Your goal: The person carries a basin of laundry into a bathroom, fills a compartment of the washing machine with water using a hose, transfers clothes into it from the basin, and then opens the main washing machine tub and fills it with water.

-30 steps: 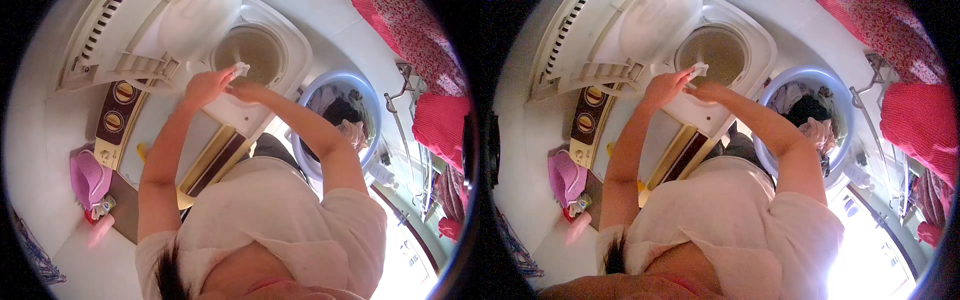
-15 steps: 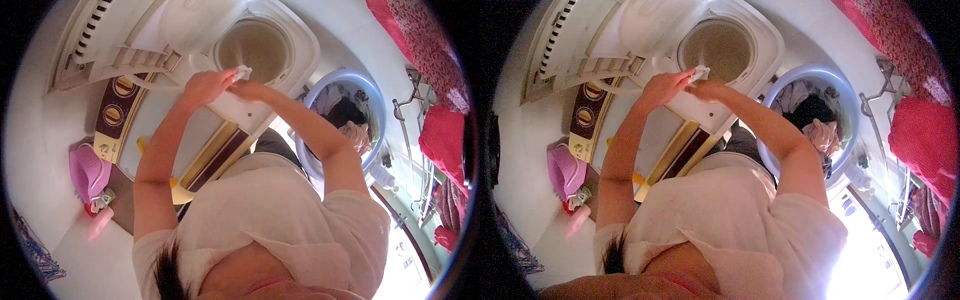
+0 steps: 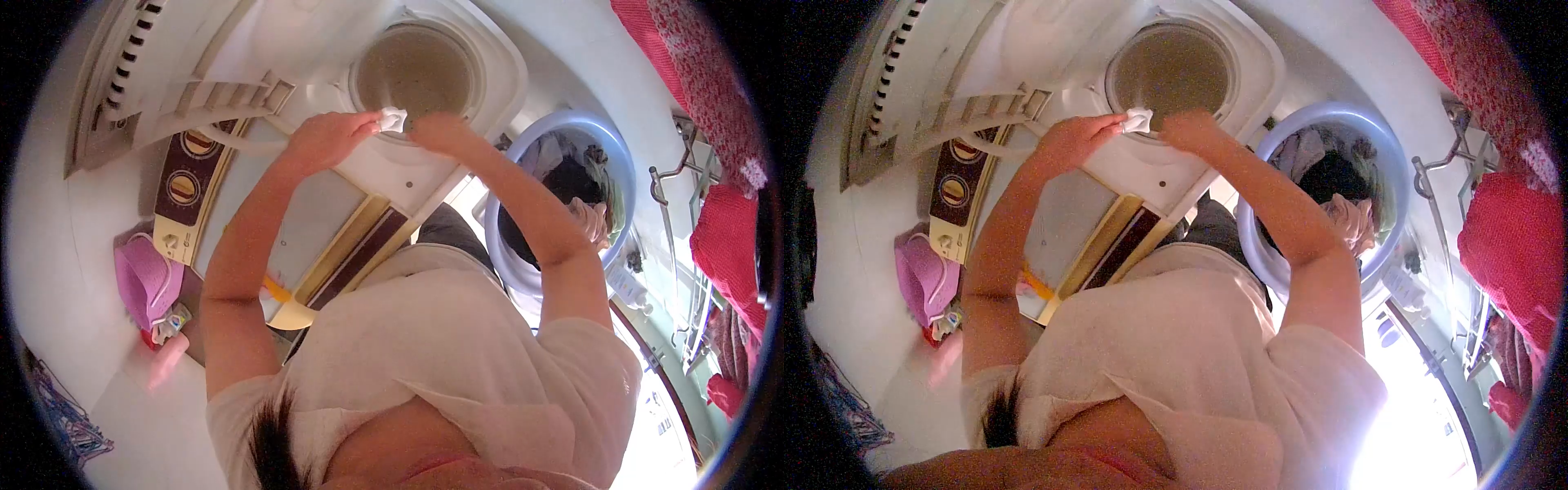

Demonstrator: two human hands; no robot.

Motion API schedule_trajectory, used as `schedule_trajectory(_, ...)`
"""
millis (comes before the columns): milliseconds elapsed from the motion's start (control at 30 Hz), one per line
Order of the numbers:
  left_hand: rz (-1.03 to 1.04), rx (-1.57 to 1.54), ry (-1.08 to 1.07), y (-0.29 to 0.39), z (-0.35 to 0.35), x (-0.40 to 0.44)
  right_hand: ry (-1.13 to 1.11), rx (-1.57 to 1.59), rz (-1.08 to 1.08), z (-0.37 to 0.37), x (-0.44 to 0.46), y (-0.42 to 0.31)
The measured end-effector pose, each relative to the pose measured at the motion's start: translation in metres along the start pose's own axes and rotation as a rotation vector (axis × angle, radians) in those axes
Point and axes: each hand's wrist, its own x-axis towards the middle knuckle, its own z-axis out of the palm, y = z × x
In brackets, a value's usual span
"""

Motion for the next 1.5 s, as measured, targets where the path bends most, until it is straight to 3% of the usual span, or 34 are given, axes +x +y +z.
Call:
schedule_trajectory(33, -0.006, -0.027, -0.024, -0.005, 0.006, 0.003, 0.0, -0.005, -0.003, 0.005, -0.006, 0.007)
schedule_trajectory(100, -0.017, -0.055, -0.041, -0.013, 0.014, 0.008, 0.606, 0.116, -0.137, 0.016, -0.015, 0.015)
schedule_trajectory(133, -0.011, -0.059, -0.047, -0.015, 0.017, 0.009, 0.604, 0.112, -0.142, 0.017, -0.026, 0.006)
schedule_trajectory(200, -0.01, -0.071, -0.05, -0.017, 0.02, 0.013, 0.871, 0.229, -0.364, 0.015, -0.049, -0.012)
schedule_trajectory(300, 0.01, -0.116, -0.086, -0.014, 0.012, 0.022, 1.024, 0.151, -0.346, 0.024, -0.029, -0.022)
schedule_trajectory(400, -0.011, -0.213, -0.138, -0.01, 0.001, 0.024, 1.018, 0.03, -0.368, 0.005, -0.019, -0.015)
schedule_trajectory(467, 0.098, -0.208, 0.013, -0.005, 0.0, 0.023, 1.001, 0.008, -0.404, -0.001, -0.024, -0.009)
schedule_trajectory(633, -0.042, -0.022, -0.047, 0.01, -0.004, 0.021, 1.074, -0.123, -0.604, -0.015, -0.016, 0.008)
schedule_trajectory(700, 0.079, 0.004, 0.1, -0.006, 0.013, 0.026, 0.844, -0.012, -0.626, -0.016, -0.007, 0.015)
schedule_trajectory(733, 0.076, 0.004, 0.098, -0.006, 0.013, 0.025, 0.843, -0.011, -0.627, -0.017, -0.003, 0.023)
schedule_trajectory(833, 0.05, 0.025, 0.022, -0.006, 0.013, 0.023, 0.674, 0.455, -0.625, -0.025, 0.0, 0.048)
schedule_trajectory(900, 0.042, -0.057, 0.006, -0.009, 0.016, 0.023, 0.619, -0.018, -0.147, -0.046, -0.011, 0.059)
schedule_trajectory(933, 0.043, -0.057, 0.006, -0.012, 0.018, 0.024, 0.619, -0.018, -0.147, -0.042, -0.007, 0.074)
schedule_trajectory(1000, 0.057, -0.104, -0.006, -0.018, 0.024, 0.027, 0.446, -0.78, -0.353, -0.023, 0.008, 0.103)
schedule_trajectory(1033, 0.061, -0.101, -0.005, -0.02, 0.025, 0.028, 0.449, -0.781, -0.349, -0.013, 0.017, 0.105)
schedule_trajectory(1133, 0.037, -0.234, -0.147, -0.021, 0.021, 0.027, 0.393, -0.447, -0.142, 0.002, 0.033, 0.102)
schedule_trajectory(1200, -0.044, -0.236, -0.278, -0.012, 0.009, 0.021, 0.047, -0.345, -0.253, 0.005, 0.04, 0.089)
schedule_trajectory(1333, 0.052, -0.263, -0.242, -0.029, 0.022, 0.024, 0.008, -0.284, -0.291, 0.01, 0.061, 0.075)
schedule_trajectory(1367, 0.059, -0.256, -0.242, -0.03, 0.023, 0.024, -0.165, 0.113, -0.214, 0.014, 0.07, 0.066)
schedule_trajectory(1433, 0.072, -0.248, -0.24, -0.029, 0.023, 0.025, -0.331, 0.509, -0.124, 0.018, 0.08, 0.056)
schedule_trajectory(1500, 0.089, -0.227, -0.211, -0.026, 0.018, 0.022, -0.292, 0.801, -0.292, 0.018, 0.077, 0.041)
